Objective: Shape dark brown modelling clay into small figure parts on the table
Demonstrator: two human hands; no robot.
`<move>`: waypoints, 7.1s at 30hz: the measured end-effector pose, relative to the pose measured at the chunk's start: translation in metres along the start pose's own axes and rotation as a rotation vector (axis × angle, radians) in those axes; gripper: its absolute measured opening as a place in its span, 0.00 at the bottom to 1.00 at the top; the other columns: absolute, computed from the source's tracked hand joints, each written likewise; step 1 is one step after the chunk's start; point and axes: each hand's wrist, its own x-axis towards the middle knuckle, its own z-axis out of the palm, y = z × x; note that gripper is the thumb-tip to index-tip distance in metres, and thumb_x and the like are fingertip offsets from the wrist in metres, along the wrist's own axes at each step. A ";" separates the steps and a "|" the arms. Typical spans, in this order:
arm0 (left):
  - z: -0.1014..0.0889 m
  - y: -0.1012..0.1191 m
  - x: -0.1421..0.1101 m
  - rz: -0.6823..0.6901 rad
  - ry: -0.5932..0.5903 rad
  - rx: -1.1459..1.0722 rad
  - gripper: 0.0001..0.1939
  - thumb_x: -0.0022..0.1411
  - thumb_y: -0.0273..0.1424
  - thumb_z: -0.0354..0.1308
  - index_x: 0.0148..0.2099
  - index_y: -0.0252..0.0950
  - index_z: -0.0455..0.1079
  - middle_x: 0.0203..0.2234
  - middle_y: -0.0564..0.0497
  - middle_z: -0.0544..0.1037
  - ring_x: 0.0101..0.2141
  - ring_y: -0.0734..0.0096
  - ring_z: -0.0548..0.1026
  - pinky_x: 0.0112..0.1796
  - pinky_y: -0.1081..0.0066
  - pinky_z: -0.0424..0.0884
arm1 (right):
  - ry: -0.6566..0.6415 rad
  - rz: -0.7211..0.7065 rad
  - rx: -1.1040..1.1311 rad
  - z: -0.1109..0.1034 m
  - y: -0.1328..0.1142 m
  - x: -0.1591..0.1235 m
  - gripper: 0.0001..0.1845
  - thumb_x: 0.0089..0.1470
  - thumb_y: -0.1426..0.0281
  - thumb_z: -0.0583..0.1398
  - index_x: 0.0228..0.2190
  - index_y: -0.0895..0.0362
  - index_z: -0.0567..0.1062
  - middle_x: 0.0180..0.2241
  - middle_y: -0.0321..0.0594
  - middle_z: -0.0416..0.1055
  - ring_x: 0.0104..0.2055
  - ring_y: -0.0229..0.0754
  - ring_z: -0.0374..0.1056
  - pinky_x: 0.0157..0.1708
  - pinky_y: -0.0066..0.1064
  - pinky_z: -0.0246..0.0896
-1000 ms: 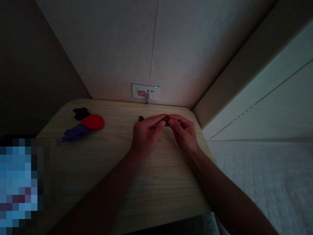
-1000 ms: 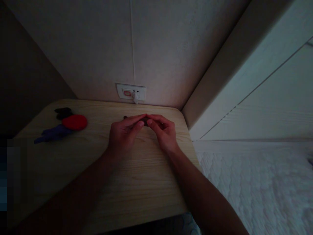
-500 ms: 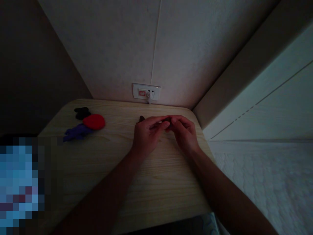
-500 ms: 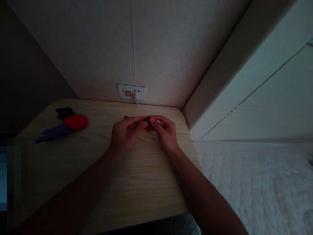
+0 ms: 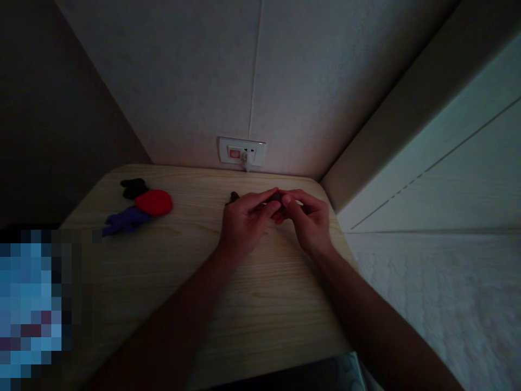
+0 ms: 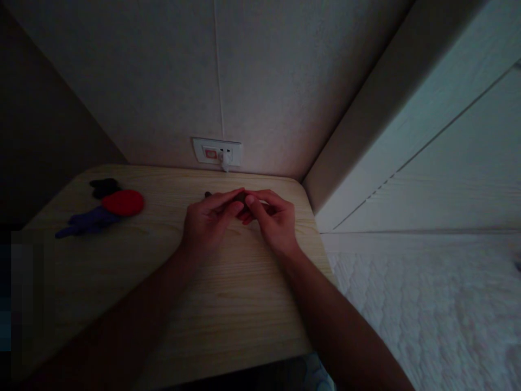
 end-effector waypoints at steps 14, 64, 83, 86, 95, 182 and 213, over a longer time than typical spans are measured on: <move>-0.001 -0.002 0.000 -0.081 -0.005 -0.001 0.15 0.61 0.37 0.70 0.50 0.39 0.83 0.44 0.45 0.86 0.43 0.62 0.84 0.47 0.64 0.80 | 0.012 0.099 0.021 -0.004 0.007 0.006 0.16 0.51 0.56 0.74 0.37 0.51 0.83 0.33 0.35 0.79 0.28 0.36 0.72 0.30 0.32 0.71; 0.002 0.006 0.000 -0.160 -0.172 -0.064 0.10 0.65 0.38 0.64 0.39 0.36 0.80 0.31 0.48 0.84 0.33 0.65 0.82 0.37 0.68 0.77 | -0.024 0.073 -0.126 -0.004 0.003 0.005 0.14 0.52 0.55 0.73 0.32 0.52 0.82 0.26 0.34 0.75 0.25 0.37 0.67 0.25 0.31 0.64; 0.001 -0.001 -0.003 -0.004 -0.125 0.076 0.10 0.64 0.32 0.66 0.48 0.37 0.81 0.43 0.45 0.83 0.44 0.62 0.81 0.48 0.62 0.79 | -0.084 0.162 0.110 -0.006 0.008 0.007 0.13 0.52 0.61 0.72 0.36 0.52 0.79 0.29 0.31 0.71 0.27 0.34 0.65 0.27 0.28 0.59; 0.001 0.002 -0.002 0.021 -0.137 0.110 0.08 0.64 0.30 0.66 0.46 0.37 0.81 0.41 0.46 0.83 0.43 0.64 0.80 0.47 0.64 0.78 | -0.078 0.178 0.115 -0.006 0.006 0.007 0.12 0.51 0.62 0.73 0.35 0.53 0.79 0.28 0.31 0.71 0.27 0.34 0.64 0.26 0.28 0.58; 0.002 0.001 -0.002 0.049 -0.165 0.041 0.12 0.66 0.30 0.64 0.52 0.37 0.79 0.47 0.45 0.81 0.48 0.63 0.80 0.49 0.64 0.78 | -0.093 0.241 0.250 -0.004 0.006 0.006 0.16 0.44 0.67 0.68 0.39 0.53 0.80 0.30 0.32 0.69 0.29 0.35 0.63 0.27 0.27 0.58; 0.000 -0.004 -0.004 -0.091 -0.133 -0.011 0.19 0.56 0.36 0.72 0.40 0.40 0.64 0.41 0.49 0.84 0.38 0.65 0.85 0.40 0.64 0.84 | -0.099 -0.042 -0.260 0.002 -0.002 -0.005 0.11 0.52 0.63 0.71 0.33 0.52 0.76 0.36 0.37 0.68 0.34 0.39 0.64 0.34 0.33 0.65; -0.002 0.002 -0.004 -0.241 -0.093 -0.064 0.23 0.52 0.37 0.75 0.45 0.40 0.69 0.37 0.48 0.87 0.31 0.64 0.86 0.31 0.72 0.81 | -0.148 0.098 -0.198 -0.002 0.003 -0.002 0.15 0.51 0.62 0.72 0.37 0.53 0.75 0.32 0.35 0.73 0.25 0.34 0.66 0.21 0.27 0.59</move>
